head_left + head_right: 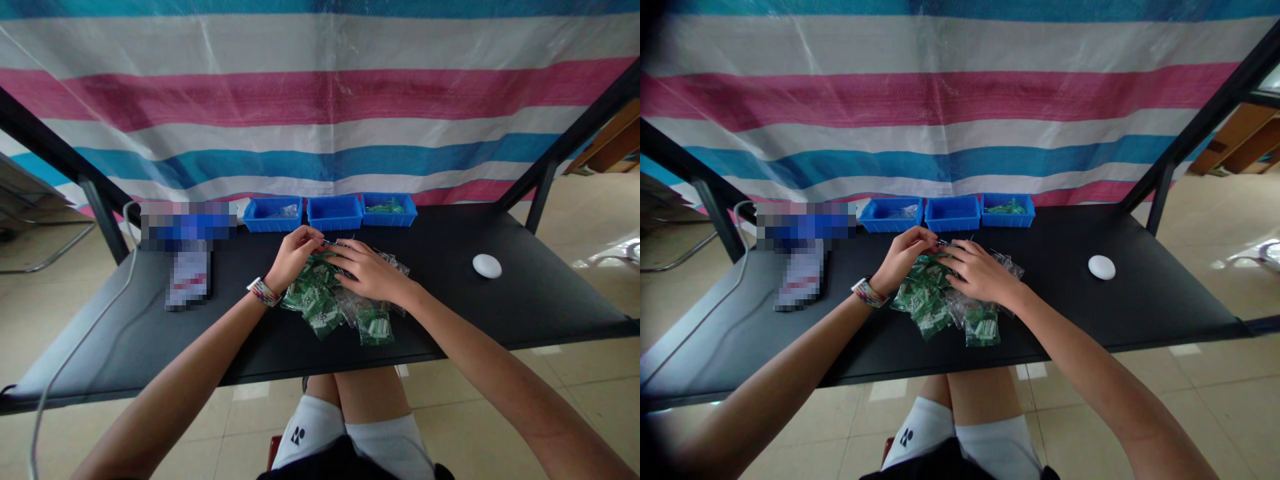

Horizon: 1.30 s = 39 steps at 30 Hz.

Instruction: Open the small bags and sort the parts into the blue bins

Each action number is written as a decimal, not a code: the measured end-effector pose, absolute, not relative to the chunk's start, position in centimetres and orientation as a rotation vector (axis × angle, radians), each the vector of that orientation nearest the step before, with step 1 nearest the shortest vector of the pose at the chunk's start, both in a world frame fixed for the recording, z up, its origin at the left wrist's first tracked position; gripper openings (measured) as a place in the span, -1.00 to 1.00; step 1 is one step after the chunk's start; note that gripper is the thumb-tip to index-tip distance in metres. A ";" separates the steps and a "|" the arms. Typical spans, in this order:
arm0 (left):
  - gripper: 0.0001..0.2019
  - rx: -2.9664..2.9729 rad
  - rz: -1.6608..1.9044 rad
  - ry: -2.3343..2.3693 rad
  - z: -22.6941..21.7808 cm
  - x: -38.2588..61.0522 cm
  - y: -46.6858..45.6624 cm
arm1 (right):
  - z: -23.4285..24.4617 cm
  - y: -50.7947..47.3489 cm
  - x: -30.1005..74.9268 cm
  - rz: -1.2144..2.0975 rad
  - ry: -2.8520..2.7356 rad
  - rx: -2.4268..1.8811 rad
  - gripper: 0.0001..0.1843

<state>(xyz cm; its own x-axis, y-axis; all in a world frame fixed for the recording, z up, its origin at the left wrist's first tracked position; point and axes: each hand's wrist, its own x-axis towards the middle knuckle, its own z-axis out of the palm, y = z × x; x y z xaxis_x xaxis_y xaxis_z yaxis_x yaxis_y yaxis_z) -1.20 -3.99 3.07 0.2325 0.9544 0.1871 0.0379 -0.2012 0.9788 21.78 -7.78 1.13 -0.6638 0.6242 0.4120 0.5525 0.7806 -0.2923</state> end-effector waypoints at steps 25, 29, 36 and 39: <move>-0.68 1.529 1.254 0.891 3.2 -1.3 -3.8 | 2.8 -7.3 21.9 1.262 -1.483 -0.830 -0.45; -0.67 1.497 1.259 0.874 3.2 -1.4 -3.7 | 2.7 -7.3 21.7 1.316 -1.367 -0.776 -0.43; -0.68 1.507 1.177 0.836 3.2 -1.2 -3.9 | 2.4 -7.0 21.5 1.381 -1.188 -0.794 -0.42; -0.69 1.530 1.123 0.802 3.5 -1.2 -4.1 | 2.2 -6.8 21.6 1.410 -1.184 -0.834 -0.55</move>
<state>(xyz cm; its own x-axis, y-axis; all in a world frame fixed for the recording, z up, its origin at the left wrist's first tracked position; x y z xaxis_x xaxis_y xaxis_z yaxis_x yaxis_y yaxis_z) -1.16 -4.13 3.48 0.3403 0.9061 0.2512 -0.0559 -0.2472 0.9673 21.58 -6.82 2.18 -0.1908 0.9749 0.1145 -0.2813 0.0575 -0.9579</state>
